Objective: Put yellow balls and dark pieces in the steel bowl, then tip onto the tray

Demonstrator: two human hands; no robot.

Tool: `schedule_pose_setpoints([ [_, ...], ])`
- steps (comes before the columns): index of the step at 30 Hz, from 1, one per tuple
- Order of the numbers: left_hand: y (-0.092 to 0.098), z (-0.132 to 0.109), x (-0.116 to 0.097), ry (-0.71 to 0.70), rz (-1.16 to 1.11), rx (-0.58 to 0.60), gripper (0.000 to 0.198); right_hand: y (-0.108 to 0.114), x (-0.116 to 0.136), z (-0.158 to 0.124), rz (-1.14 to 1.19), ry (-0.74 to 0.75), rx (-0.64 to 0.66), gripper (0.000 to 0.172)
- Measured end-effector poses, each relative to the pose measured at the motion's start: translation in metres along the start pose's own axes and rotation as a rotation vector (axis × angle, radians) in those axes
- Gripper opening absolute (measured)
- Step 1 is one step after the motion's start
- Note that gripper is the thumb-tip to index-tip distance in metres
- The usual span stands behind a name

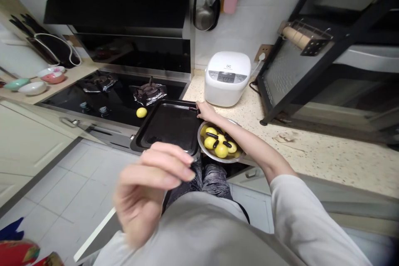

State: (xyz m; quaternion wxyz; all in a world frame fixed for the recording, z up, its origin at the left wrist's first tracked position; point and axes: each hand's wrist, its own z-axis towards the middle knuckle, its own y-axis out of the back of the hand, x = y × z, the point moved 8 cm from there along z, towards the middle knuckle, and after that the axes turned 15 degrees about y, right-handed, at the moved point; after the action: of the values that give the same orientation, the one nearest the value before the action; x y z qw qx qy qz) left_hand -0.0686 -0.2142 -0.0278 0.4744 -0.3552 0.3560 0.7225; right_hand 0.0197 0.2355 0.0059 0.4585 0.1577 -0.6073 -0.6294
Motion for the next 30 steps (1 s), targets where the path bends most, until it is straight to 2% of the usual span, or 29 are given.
schedule_pose_setpoints([
  [1,-0.011,0.072,-0.025,-0.045,-0.035,-0.052,0.019,0.002,0.000,-0.002,0.015,0.000,-0.001,0.037],
  [2,-0.025,0.132,-0.046,-0.051,-0.021,-0.065,0.017,0.006,0.001,-0.004,0.030,0.003,-0.010,0.033],
  [3,-0.040,0.176,-0.065,-0.064,-0.001,-0.043,0.015,0.011,0.002,-0.008,0.044,0.008,-0.026,0.031],
  [4,-0.056,0.203,-0.079,-0.087,0.033,0.016,0.015,0.018,0.003,-0.012,0.055,0.014,-0.047,0.030],
  [5,-0.068,0.218,-0.086,-0.074,0.076,0.062,0.016,0.026,0.004,-0.018,0.063,0.022,-0.070,0.030],
  [7,-0.081,0.220,-0.082,-0.041,0.167,0.129,0.017,0.044,0.007,-0.035,0.087,0.047,-0.131,0.030],
  [11,-0.085,0.207,-0.052,0.002,0.279,0.178,0.016,0.075,0.018,-0.095,0.275,0.115,-0.343,0.014],
  [13,-0.085,0.211,-0.041,0.017,0.327,0.185,0.016,0.076,0.022,-0.129,0.348,0.086,-0.424,0.012],
  [15,-0.086,0.217,-0.035,0.030,0.374,0.198,0.016,0.069,0.025,-0.158,0.374,0.021,-0.469,0.009],
  [17,-0.087,0.220,-0.032,0.038,0.404,0.211,0.016,0.061,0.029,-0.177,0.294,-0.037,-0.510,0.007],
  [22,-0.085,0.217,-0.032,0.044,0.422,0.218,0.017,0.050,0.040,-0.188,0.011,-0.097,-0.518,0.004],
  [30,-0.085,0.216,-0.024,0.071,0.469,0.238,0.017,0.047,0.045,-0.189,-0.052,-0.051,-0.492,0.007],
])
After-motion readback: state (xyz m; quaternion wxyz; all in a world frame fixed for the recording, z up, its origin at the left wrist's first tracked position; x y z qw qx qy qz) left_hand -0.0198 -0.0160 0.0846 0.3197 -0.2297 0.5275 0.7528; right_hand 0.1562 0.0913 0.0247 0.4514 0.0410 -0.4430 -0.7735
